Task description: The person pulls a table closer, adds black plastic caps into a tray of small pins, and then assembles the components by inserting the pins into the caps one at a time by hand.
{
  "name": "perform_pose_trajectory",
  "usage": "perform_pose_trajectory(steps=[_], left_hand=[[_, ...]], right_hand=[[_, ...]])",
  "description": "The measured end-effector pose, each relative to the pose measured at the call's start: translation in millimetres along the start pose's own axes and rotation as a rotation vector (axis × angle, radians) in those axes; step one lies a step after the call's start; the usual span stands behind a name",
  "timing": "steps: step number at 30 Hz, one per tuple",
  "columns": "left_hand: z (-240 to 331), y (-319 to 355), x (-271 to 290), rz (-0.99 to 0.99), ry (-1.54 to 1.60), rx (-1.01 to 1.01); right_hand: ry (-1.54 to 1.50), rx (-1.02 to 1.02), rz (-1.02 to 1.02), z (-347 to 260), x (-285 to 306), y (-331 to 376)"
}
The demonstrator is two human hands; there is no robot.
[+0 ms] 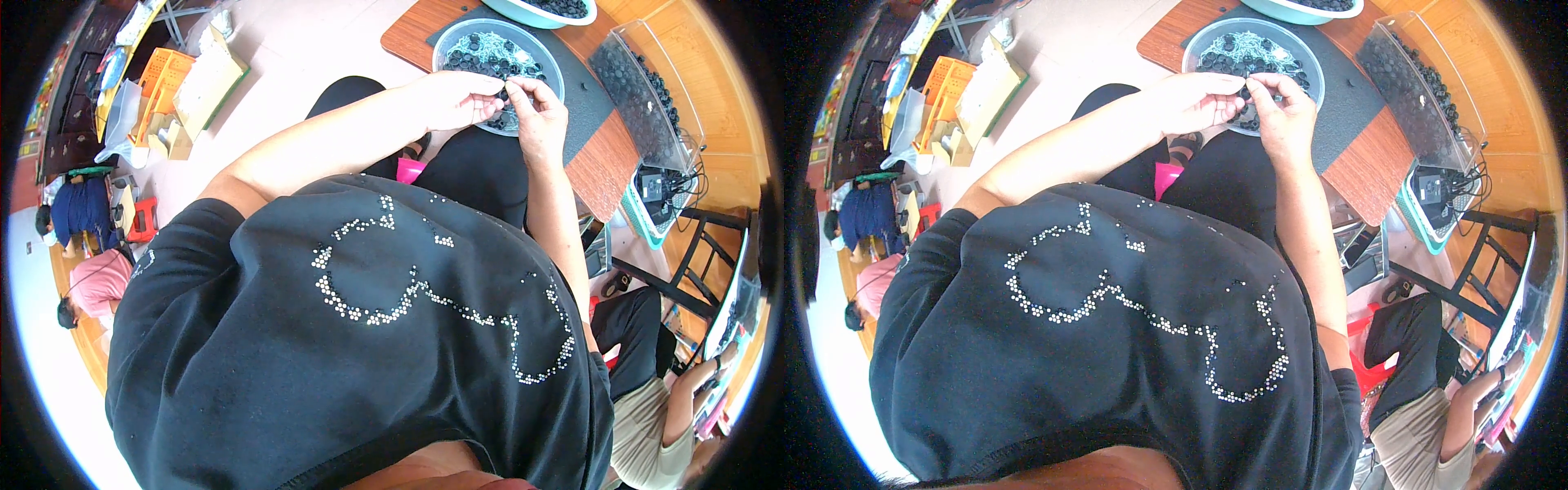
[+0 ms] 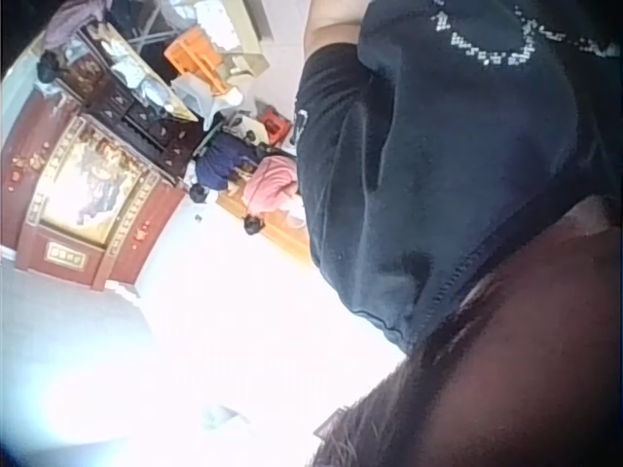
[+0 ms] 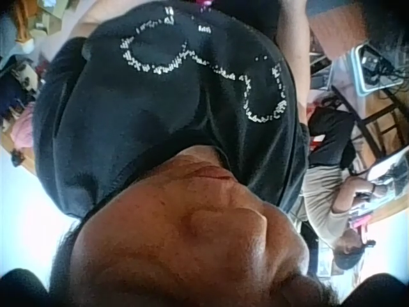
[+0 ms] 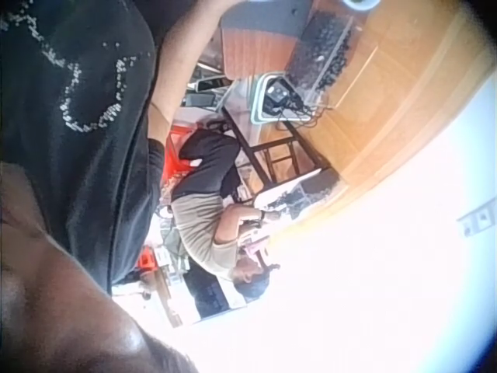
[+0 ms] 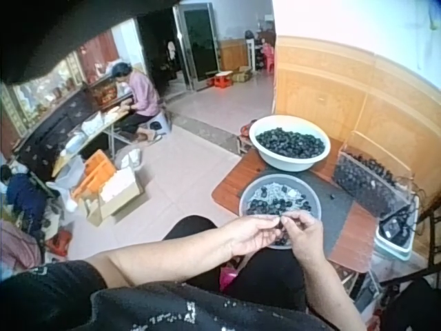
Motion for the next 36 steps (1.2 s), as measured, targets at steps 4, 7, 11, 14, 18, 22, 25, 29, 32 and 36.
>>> perform_pose_trajectory(steps=[4, 7, 11, 14, 18, 22, 25, 29, 32, 36], left_hand=[[1.0, -1.2, 4.3, -0.001, 0.004, 0.015], [2.7, 1.5, 4.3, 0.050, 0.010, 0.017], [5.1, 2.6, -2.7, 0.004, -0.012, 0.003], [15.9, 2.5, -4.4, 0.009, -0.040, -0.059], [27.2, 2.5, -5.5, 0.002, -0.044, -0.138], [29.1, 5.1, -13.5, -0.065, -0.077, -0.173], [28.7, 7.7, -17.9, -0.088, -0.161, -0.196], [30.6, 10.5, -23.9, -0.072, -0.267, -0.237], [31.1, 15.4, -33.3, -0.051, -0.362, -0.281], [32.5, 16.6, -30.9, -0.018, -0.405, -0.288]], right_hand=[[0.105, 0.120, -0.009, -10.2, -0.6, 0.4], [0.124, 0.132, -0.028, -12.5, -1.9, 1.3], [-0.047, 0.068, -0.026, -6.0, -0.6, 0.2], [-0.144, 0.033, 0.017, -4.1, 6.2, -1.5], [-0.064, 0.068, -0.035, -9.3, -0.8, 2.0], [-0.046, 0.093, -0.038, -14.6, -5.5, 3.5], [-0.069, 0.121, -0.024, -19.8, -4.9, 4.2], [0.099, 0.202, 0.023, -34.3, -2.6, 8.3], [0.338, 0.299, 0.080, -49.7, -2.8, 12.5], [0.482, 0.386, 0.080, -61.4, -4.8, 14.2]])
Point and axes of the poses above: each hand's wrist, its own y-axis away from the middle knuckle, its own x-axis out of the back of the hand, z = x × y, the point moved 9 cm from there along -y, towards the middle knuckle, and after that the axes turned 6 degrees about y, right-handed, at the moved point
